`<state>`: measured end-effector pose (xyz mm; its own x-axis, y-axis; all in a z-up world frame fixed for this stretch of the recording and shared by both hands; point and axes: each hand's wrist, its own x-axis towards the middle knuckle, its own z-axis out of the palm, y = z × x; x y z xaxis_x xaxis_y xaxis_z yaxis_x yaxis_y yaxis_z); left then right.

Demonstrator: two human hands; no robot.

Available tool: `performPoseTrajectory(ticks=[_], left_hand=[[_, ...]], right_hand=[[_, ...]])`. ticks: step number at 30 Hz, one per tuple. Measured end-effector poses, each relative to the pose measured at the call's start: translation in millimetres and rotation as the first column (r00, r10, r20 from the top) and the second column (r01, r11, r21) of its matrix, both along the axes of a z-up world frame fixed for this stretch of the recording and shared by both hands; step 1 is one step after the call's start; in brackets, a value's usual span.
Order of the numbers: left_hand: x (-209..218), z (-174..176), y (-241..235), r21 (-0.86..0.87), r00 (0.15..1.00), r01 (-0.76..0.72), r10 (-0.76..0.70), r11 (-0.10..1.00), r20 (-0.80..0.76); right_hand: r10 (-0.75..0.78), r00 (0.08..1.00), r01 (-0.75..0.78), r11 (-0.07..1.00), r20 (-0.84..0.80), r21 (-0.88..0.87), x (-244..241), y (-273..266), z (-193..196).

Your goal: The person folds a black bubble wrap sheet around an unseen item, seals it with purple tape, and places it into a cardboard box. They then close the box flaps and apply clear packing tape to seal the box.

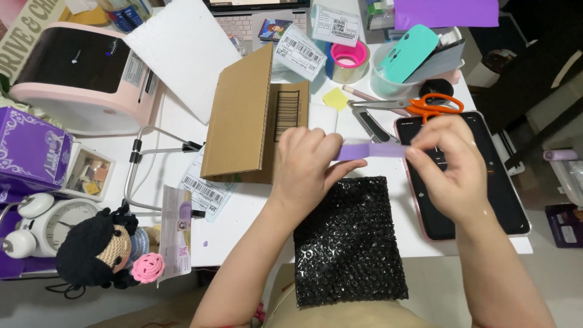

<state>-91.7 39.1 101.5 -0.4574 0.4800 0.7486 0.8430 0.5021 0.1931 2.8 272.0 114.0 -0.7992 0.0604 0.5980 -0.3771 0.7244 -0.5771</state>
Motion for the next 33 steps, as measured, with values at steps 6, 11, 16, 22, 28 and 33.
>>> performPoseTrajectory(ticks=[6,11,16,22,28,33], left_hand=[[-0.4,26.5,16.4,0.151,0.977,0.028,0.005,0.988,-0.215],[-7.6,37.4,30.4,0.114,0.977,0.062,-0.037,0.992,-0.212],[-11.5,42.1,36.3,-0.003,0.969,0.071,-0.070,0.997,-0.236],[-3.5,63.7,27.0,-0.198,0.881,0.210,-0.273,0.957,-0.386],[16.7,79.4,30.1,-0.268,0.825,0.169,-0.285,0.948,-0.489],[16.9,72.5,36.8,-0.398,0.793,0.071,-0.294,0.915,-0.534]], right_hand=[[0.019,0.990,0.039,0.917,0.142,-0.396,40.7,-13.5,-27.4],[0.085,0.992,0.011,0.676,0.092,-0.737,43.3,-41.1,-53.5],[0.155,0.986,-0.007,0.430,0.066,-0.903,43.2,-50.6,-67.2],[0.392,0.847,0.355,0.086,0.360,-0.931,16.9,-14.9,-77.9],[0.249,0.963,-0.113,0.714,0.100,-0.691,16.3,1.8,-46.7],[0.082,0.961,-0.042,0.987,0.264,-0.156,7.1,1.7,-28.3]])
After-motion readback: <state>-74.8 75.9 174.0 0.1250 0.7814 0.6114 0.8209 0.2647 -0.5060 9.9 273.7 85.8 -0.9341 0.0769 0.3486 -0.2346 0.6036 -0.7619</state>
